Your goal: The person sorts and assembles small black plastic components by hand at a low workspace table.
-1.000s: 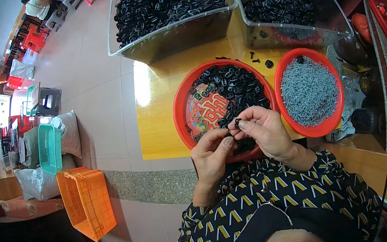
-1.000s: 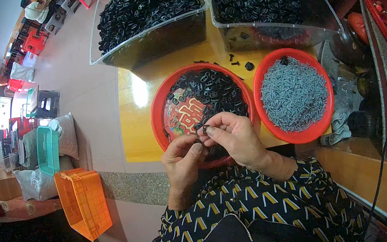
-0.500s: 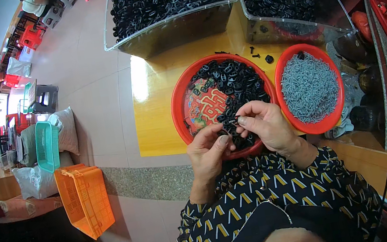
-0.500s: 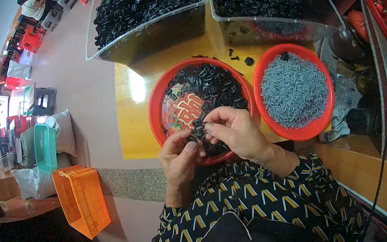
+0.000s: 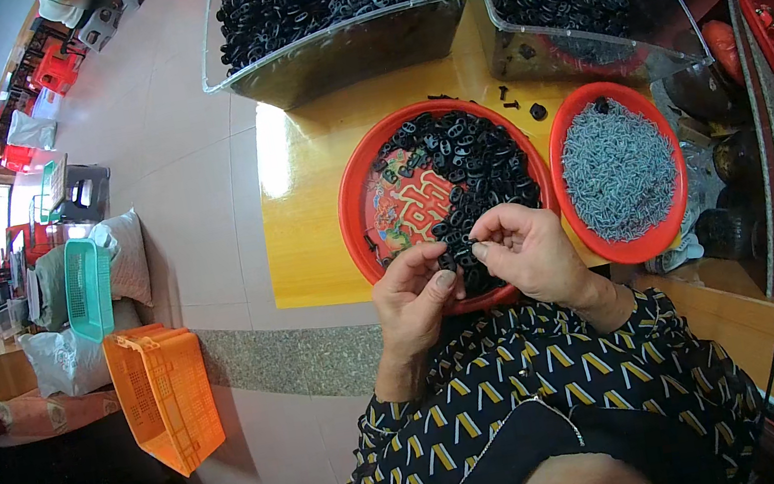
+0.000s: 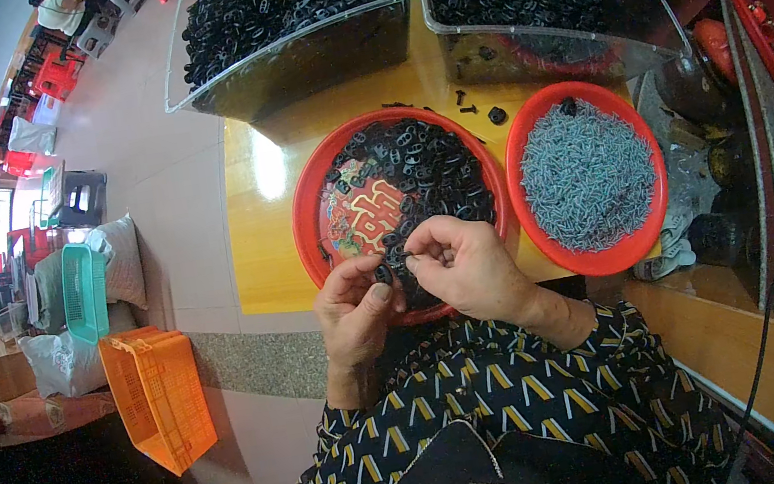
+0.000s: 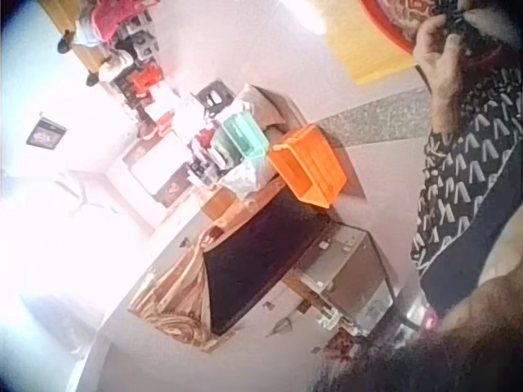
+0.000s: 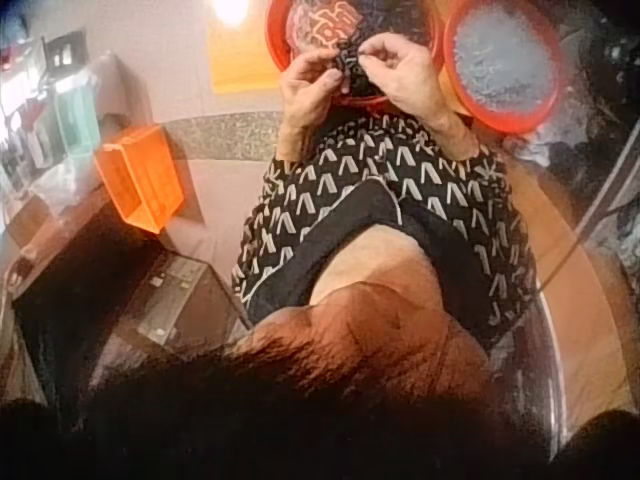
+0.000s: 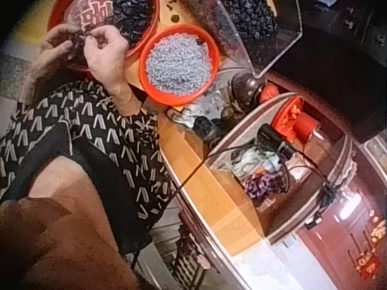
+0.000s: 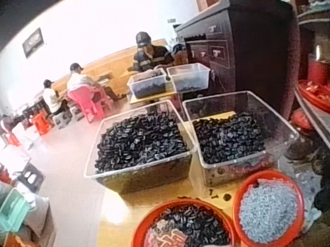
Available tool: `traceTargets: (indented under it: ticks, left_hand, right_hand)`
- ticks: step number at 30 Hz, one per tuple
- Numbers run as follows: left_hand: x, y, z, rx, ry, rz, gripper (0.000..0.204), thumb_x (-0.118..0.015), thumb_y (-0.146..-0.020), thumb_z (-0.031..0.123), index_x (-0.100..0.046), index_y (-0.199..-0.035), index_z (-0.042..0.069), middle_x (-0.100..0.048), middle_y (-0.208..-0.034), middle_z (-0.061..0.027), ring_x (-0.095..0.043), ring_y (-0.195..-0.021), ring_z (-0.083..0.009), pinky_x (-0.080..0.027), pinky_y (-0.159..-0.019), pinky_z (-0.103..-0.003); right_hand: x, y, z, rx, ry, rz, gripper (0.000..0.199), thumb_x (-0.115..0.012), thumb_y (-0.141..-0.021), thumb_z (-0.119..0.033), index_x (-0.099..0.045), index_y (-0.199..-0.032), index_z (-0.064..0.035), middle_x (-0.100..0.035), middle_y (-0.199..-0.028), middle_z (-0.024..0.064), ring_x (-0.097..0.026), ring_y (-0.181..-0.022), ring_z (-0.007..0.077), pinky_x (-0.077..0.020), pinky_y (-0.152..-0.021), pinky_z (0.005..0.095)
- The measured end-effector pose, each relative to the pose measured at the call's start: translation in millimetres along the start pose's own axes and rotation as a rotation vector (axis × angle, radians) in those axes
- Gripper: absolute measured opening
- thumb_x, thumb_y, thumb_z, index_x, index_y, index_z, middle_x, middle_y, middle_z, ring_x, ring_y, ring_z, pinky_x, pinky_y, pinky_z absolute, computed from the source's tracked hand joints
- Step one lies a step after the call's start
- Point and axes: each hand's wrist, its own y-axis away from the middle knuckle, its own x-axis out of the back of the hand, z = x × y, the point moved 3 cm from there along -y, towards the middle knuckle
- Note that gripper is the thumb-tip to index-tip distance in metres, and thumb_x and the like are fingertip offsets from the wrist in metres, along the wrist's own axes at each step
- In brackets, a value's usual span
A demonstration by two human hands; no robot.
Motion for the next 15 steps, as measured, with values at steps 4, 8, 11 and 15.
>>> traceTargets:
  ticks: [4,8,11,15]
  left_hand:
    - [1.0,0.4,0.7,0.000,-0.044,-0.012,0.029,-0.059,-0.076,0.002,-0.049,-0.103,-0.002,-0.057,-0.078,-0.0080,-0.053,-0.063,-0.0128,-0.043,-0.057,-0.022]
    - [0.8,0.2,0.3,0.015,-0.039,-0.006,0.029,-0.059,-0.076,0.002,-0.050,-0.103,-0.002,-0.057,-0.077,-0.0071,-0.053,-0.064,-0.0124,-0.043,-0.057,-0.021]
    - [-0.1,1.2,1.3,0.002,-0.040,-0.021,0.029,-0.059,-0.077,0.002,-0.049,-0.103,-0.003,-0.057,-0.077,-0.0068,-0.053,-0.064,-0.0120,-0.043,-0.058,-0.021]
    - [-1.6,1.4,1.7,-0.004,-0.125,-0.030,0.029,-0.058,-0.077,0.002,-0.049,-0.104,-0.003,-0.057,-0.078,-0.0062,-0.054,-0.065,-0.0111,-0.044,-0.059,-0.021]
  right_hand:
    - [-0.6,0.9,2.2,0.013,0.055,-0.010,0.009,-0.056,-0.075,0.002,-0.053,-0.084,0.0004,-0.052,-0.070,-0.0029,-0.048,-0.061,0.0005,-0.0392,-0.052,0.0143]
    - [-0.4,1.9,2.3,-0.026,0.062,-0.028,0.009,-0.055,-0.076,0.002,-0.053,-0.084,0.0003,-0.052,-0.071,-0.0028,-0.049,-0.063,0.0008,-0.0400,-0.053,0.0145]
    - [-0.9,2.0,3.4,-0.012,0.095,-0.041,0.008,-0.055,-0.076,0.001,-0.053,-0.084,0.0002,-0.051,-0.072,-0.0030,-0.049,-0.064,0.0008,-0.0402,-0.054,0.0147]
    - [0.8,2.0,6.1,-0.021,0.122,-0.038,0.008,-0.055,-0.076,0.001,-0.053,-0.083,0.0001,-0.051,-0.072,-0.0032,-0.048,-0.064,0.0006,-0.0401,-0.054,0.0146]
